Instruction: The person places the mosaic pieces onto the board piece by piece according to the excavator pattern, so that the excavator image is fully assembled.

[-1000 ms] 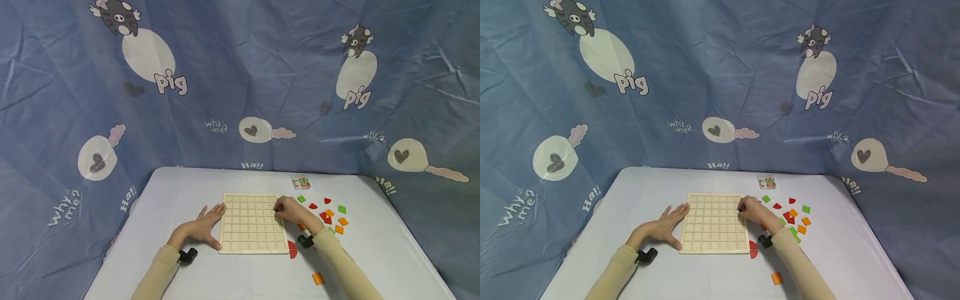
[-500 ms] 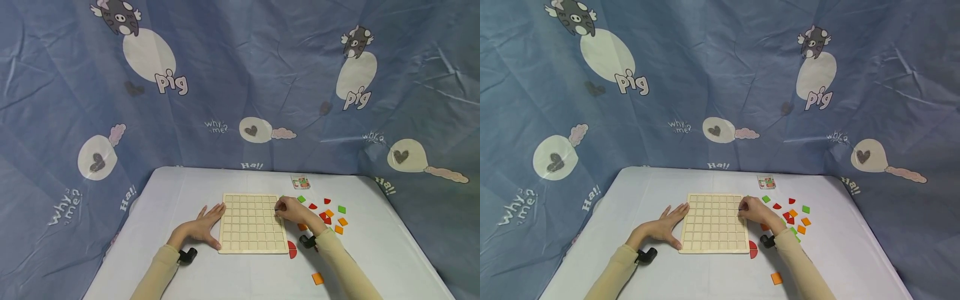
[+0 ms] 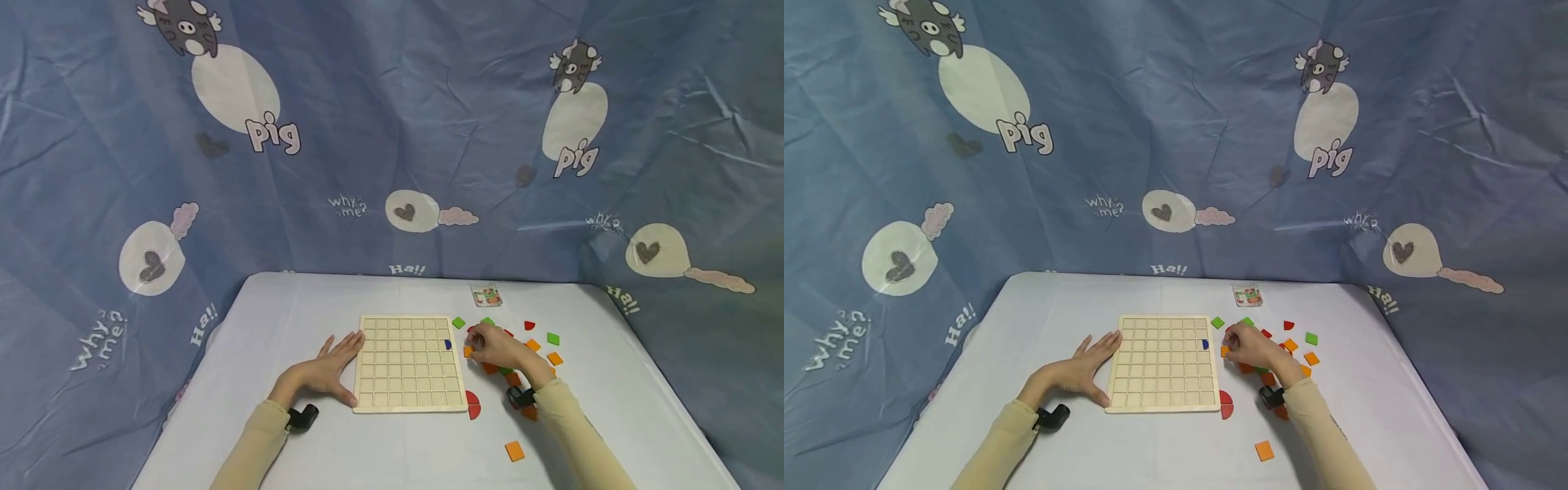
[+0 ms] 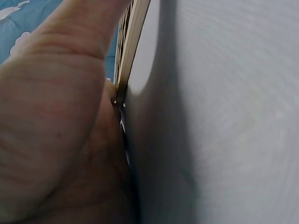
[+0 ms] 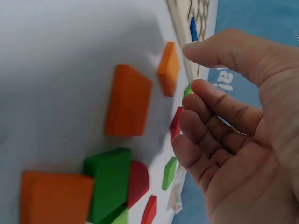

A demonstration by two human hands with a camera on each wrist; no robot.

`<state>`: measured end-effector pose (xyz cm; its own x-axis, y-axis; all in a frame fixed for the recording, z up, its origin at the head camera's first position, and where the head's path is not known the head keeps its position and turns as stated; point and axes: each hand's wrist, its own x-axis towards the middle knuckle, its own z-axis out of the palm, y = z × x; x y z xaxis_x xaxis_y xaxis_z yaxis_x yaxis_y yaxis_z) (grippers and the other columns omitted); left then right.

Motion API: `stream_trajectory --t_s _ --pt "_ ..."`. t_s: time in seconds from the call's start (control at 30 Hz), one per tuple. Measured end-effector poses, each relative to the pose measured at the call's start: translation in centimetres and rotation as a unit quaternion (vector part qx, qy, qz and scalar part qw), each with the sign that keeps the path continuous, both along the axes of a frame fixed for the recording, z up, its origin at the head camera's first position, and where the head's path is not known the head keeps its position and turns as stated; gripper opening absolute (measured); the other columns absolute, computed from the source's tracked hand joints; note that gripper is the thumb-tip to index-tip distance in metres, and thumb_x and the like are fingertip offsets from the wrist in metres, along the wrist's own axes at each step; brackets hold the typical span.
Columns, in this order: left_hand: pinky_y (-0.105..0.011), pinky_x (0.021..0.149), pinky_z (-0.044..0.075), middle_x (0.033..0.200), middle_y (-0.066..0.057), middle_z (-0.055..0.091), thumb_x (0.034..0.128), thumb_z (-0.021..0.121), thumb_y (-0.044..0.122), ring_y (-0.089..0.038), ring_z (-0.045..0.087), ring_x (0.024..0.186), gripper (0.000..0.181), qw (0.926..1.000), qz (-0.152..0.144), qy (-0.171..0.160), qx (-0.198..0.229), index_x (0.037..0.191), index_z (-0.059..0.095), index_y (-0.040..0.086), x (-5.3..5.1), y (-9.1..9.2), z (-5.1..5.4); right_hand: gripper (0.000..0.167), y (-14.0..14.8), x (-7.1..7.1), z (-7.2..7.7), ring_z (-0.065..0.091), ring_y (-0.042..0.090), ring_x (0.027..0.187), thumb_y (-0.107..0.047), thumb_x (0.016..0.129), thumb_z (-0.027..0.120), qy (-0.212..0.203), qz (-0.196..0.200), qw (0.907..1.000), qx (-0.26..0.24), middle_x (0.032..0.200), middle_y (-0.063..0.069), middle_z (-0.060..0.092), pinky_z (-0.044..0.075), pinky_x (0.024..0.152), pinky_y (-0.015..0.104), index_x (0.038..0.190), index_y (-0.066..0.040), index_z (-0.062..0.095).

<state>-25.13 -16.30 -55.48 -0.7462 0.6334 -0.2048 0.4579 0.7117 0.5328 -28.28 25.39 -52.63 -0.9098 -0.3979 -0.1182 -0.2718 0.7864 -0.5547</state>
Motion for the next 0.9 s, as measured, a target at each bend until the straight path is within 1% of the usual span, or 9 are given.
stream_trajectory --t_s 0.13,0.33,0.6,0.73,0.9 --pt "-0.059 0.116 -0.016 0.163 -0.009 -0.005 0.0605 0.080 0.065 -0.028 -0.007 0.151 0.136 1.0000 0.000 0.000 0.001 0.155 0.002 0.008 -0.1 -0.1 0.1 0.025 0.0 0.0 -0.4 0.051 0.014 0.078 -0.011 0.078 0.078 -0.010 0.000 0.9999 -0.002 0.087 -0.002 0.059 0.046 0.068 0.025 0.097 -0.010 0.062" --pt "-0.060 0.116 -0.015 0.163 -0.009 -0.006 0.0613 0.080 0.065 -0.028 -0.007 0.151 0.136 1.0000 -0.005 0.000 -0.001 0.155 0.001 0.007 0.0 -0.1 0.0 0.022 0.0 -0.1 -1.1 0.050 0.013 0.076 -0.007 0.078 0.076 -0.001 0.005 1.0000 -0.004 0.086 -0.002 0.059 0.046 0.067 0.022 0.095 -0.009 0.062" --pt "-0.060 0.116 -0.015 0.163 -0.010 -0.006 0.0615 0.081 0.064 -0.030 -0.007 0.151 0.136 0.9999 -0.003 -0.004 0.015 0.155 0.000 0.008 0.1 -0.1 0.0 0.023 -0.1 -0.1 -1.4 0.052 0.013 0.076 -0.014 0.078 0.079 -0.009 -0.011 0.9998 -0.009 0.083 -0.003 0.059 0.049 0.068 0.025 0.093 -0.011 0.062" --pt "-0.059 0.116 -0.016 0.163 -0.009 -0.006 0.0613 0.081 0.063 -0.029 -0.007 0.151 0.136 0.9999 -0.001 -0.007 0.014 0.155 0.000 0.008 0.0 0.0 0.2 0.024 -0.1 0.0 -1.3 0.052 0.013 0.075 -0.015 0.078 0.080 -0.009 -0.015 0.9997 -0.016 0.083 -0.002 0.059 0.048 0.067 0.024 0.093 -0.011 0.062" --pt "-0.059 0.116 -0.016 0.164 -0.009 -0.006 0.0611 0.081 0.064 -0.027 -0.008 0.151 0.136 0.9999 -0.001 -0.007 0.013 0.155 0.000 0.009 0.0 -0.1 0.0 0.027 -0.6 0.1 -0.9 0.051 0.013 0.075 -0.018 0.077 0.081 -0.010 -0.014 0.9996 -0.024 0.083 -0.003 0.058 0.047 0.064 0.022 0.093 -0.013 0.061"
